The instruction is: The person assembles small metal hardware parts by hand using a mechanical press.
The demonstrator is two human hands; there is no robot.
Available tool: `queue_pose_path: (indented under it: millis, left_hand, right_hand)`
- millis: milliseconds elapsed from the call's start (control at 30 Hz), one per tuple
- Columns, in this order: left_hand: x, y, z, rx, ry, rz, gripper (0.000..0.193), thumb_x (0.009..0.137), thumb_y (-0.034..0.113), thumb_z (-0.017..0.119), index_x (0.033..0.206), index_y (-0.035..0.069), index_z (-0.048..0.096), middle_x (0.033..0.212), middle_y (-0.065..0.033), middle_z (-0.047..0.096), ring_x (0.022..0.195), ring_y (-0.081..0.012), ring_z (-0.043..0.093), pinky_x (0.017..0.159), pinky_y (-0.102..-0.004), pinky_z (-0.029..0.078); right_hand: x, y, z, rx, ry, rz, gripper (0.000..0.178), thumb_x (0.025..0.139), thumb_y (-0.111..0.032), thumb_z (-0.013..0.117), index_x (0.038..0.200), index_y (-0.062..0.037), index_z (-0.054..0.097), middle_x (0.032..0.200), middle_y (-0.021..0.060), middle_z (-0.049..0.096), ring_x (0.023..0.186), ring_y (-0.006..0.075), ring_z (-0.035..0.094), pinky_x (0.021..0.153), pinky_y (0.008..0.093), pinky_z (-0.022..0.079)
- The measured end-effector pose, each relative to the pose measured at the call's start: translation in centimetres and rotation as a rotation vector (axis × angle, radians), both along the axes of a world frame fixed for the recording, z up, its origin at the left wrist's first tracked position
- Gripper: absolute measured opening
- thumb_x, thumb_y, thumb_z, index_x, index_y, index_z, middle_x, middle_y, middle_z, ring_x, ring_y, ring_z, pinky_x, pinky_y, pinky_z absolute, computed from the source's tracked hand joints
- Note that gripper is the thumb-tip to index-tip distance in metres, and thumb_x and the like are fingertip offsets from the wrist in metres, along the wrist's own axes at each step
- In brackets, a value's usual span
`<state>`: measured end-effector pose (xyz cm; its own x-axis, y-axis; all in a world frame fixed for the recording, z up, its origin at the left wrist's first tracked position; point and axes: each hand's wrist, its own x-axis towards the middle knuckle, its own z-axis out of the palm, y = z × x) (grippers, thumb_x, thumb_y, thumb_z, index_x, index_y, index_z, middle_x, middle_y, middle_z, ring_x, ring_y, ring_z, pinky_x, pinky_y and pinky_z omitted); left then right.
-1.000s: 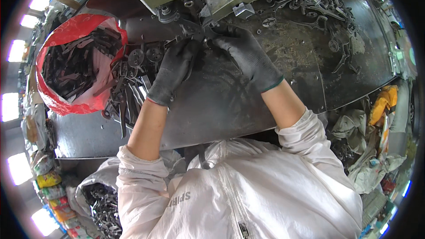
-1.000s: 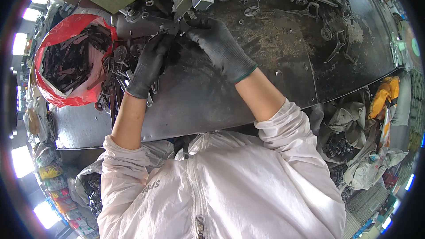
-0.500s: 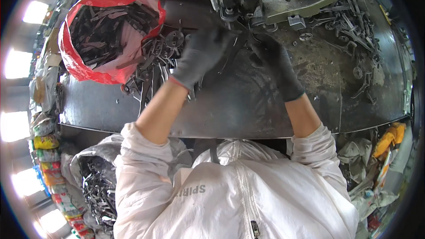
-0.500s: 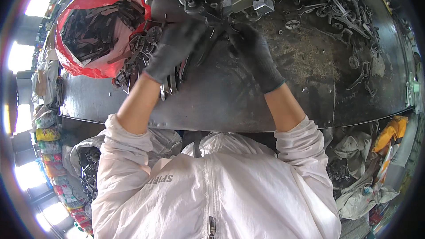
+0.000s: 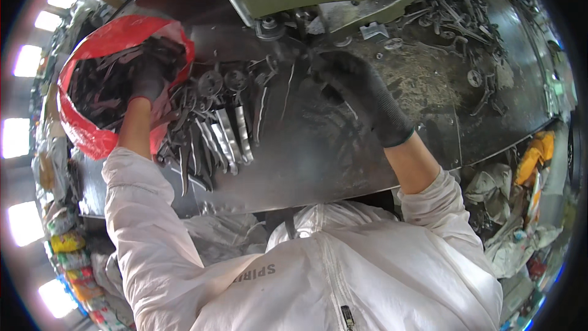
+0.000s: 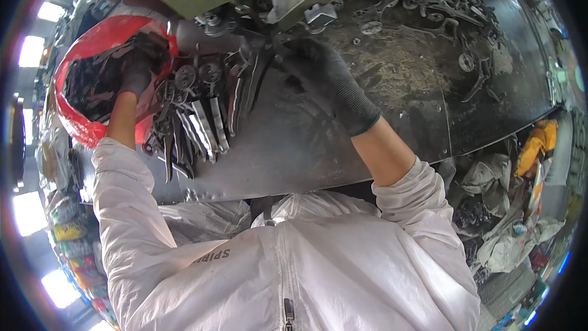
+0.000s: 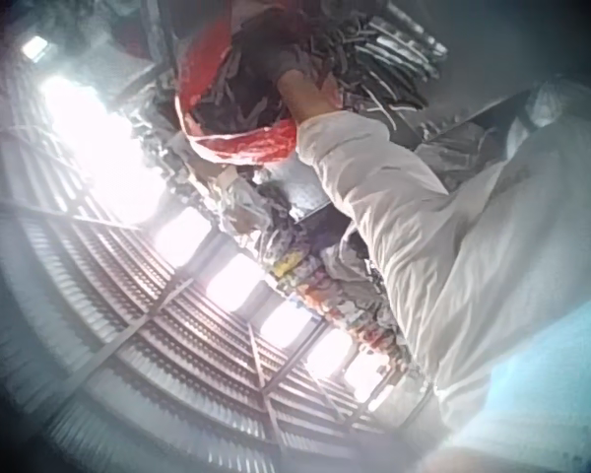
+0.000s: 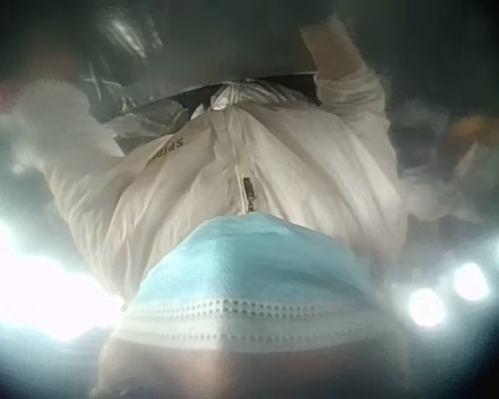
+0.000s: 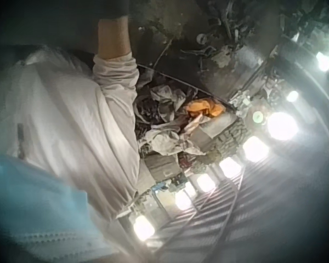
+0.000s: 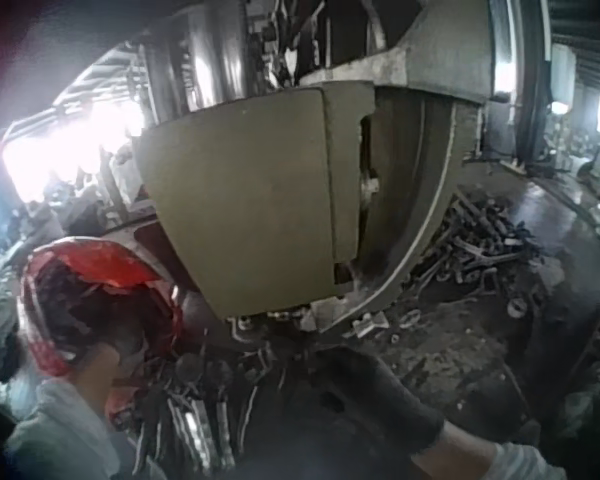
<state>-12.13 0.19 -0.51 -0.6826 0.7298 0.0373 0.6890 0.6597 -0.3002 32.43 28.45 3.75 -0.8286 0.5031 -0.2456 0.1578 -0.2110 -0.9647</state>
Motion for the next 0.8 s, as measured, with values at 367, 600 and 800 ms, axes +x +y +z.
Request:
queue_pose_path:
  millis: [367,600,800]
  left_hand:
    - [-2.7,-3.6,-0.2,0.241,-0.221,-0.324,0.037,0.095,0.013,0.059,0.131,0.004,0.06,0.132,-0.02,0.062,0.127,-0.0349,0.058,0.109,-0.0398,0.044]
    - [10.4,1.3,5.5,0.693,-0.269,-0.226,0.027,0.105,0.021,0.055,0.122,0.002,0.064,0.11,-0.0162,0.068,0.092,-0.0232,0.066,0.083,-0.0357,0.051]
    - [24.2,3.7,7.9,0.972,-0.786,-0.115,0.027,0.106,0.023,0.056,0.113,-0.002,0.062,0.092,-0.0057,0.062,0.076,-0.0129,0.058,0.065,-0.0298,0.047]
  right_hand:
    - [-0.1,1.0,-2.4,-0.009,-0.234,0.089,0.032,0.105,-0.024,0.061,0.12,0.0044,0.061,0.094,0.0054,0.067,0.069,0.0086,0.061,0.062,0.0244,0.054]
    - [-0.8,-2.0,-4.1,-0.134,-0.008,-0.075,0.033,0.102,-0.025,0.064,0.124,-0.0006,0.064,0.095,0.0106,0.069,0.074,0.0143,0.068,0.063,0.0301,0.058]
    - [0.3,8.0,0.3,1.536,-0.462,0.357,0.028,0.101,-0.015,0.059,0.126,-0.0042,0.067,0.12,0.0122,0.069,0.108,0.0239,0.069,0.093,0.0376,0.057]
